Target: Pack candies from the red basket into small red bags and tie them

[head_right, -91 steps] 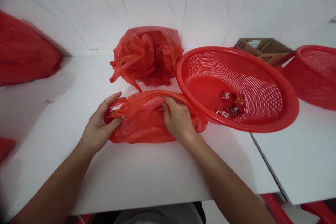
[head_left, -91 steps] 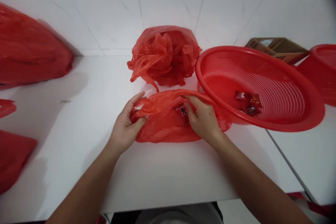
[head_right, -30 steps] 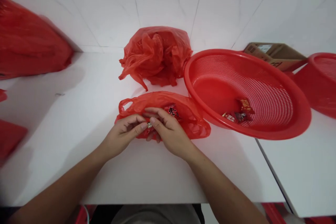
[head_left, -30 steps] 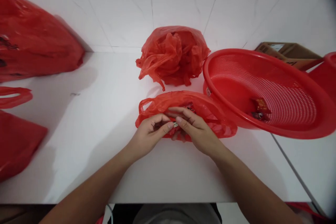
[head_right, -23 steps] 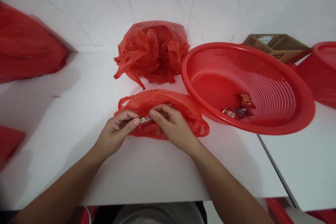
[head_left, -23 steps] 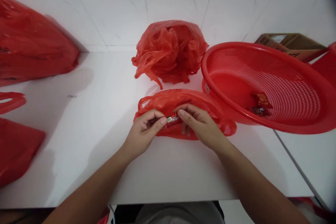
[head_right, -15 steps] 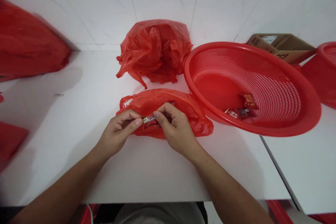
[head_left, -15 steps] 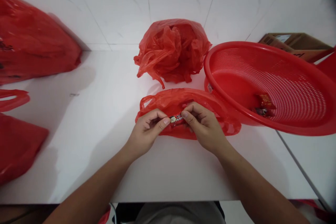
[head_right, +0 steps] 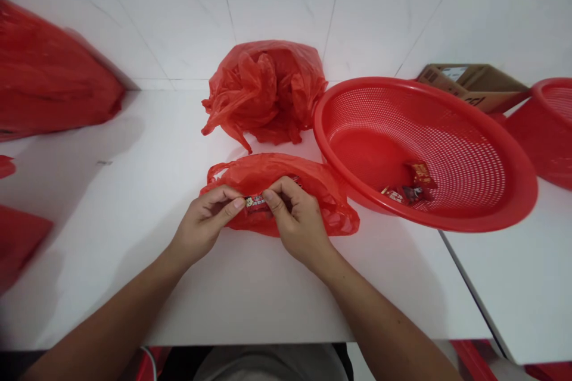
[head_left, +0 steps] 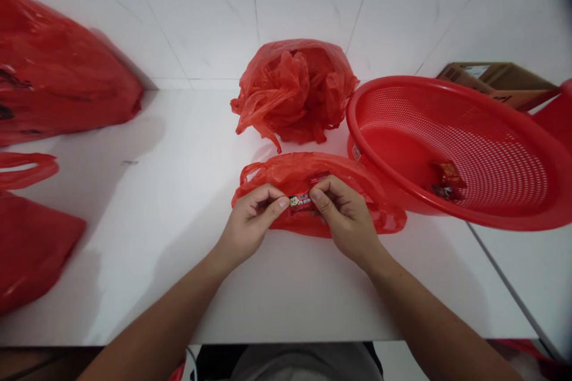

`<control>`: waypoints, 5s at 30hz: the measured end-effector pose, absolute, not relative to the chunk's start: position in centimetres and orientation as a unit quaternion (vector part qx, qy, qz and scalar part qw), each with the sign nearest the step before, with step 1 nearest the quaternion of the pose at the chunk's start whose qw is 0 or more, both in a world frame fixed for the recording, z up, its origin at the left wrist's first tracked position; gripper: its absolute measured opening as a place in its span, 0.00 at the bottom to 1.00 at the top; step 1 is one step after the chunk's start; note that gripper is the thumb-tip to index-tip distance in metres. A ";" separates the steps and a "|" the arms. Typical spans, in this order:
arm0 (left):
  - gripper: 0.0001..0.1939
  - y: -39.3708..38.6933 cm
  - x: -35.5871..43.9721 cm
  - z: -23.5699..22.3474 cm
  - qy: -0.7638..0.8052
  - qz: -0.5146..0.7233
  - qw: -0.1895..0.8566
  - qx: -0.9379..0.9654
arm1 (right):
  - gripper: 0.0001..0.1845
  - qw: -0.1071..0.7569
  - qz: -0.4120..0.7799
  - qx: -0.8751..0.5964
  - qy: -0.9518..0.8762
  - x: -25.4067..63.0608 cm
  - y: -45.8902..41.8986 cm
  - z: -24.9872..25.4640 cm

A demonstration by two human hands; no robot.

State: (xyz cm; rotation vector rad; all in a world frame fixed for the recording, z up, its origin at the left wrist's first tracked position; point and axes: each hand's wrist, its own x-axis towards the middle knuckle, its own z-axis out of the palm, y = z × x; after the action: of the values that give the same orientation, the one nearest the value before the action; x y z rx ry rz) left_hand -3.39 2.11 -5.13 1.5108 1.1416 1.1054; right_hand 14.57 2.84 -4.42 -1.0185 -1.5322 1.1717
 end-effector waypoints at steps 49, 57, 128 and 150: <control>0.13 0.9 -3.4 -3.9 0.463 0.455 0.461 0.606 | 0.13 0.238 0.659 -0.339 -0.628 15.8 3.7 -2.8; 0.10 1.3 -3.3 -4.0 0.475 0.435 0.561 0.520 | 0.16 0.251 0.637 -0.371 -0.627 16.8 3.7 -3.3; 0.16 0.6 -2.8 -4.6 0.360 0.392 0.675 0.511 | 0.13 0.430 0.597 -0.330 -0.591 16.4 3.5 -3.8; 0.25 0.9 -3.0 -3.9 0.355 0.432 0.711 0.427 | 0.27 0.494 0.538 -0.471 -0.495 16.7 4.5 -3.5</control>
State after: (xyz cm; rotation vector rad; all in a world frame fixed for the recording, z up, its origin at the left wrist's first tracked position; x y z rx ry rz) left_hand -2.98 0.92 -3.94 0.9466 0.7866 0.9583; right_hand 16.71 4.50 -3.51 -1.1415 -1.1993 1.3057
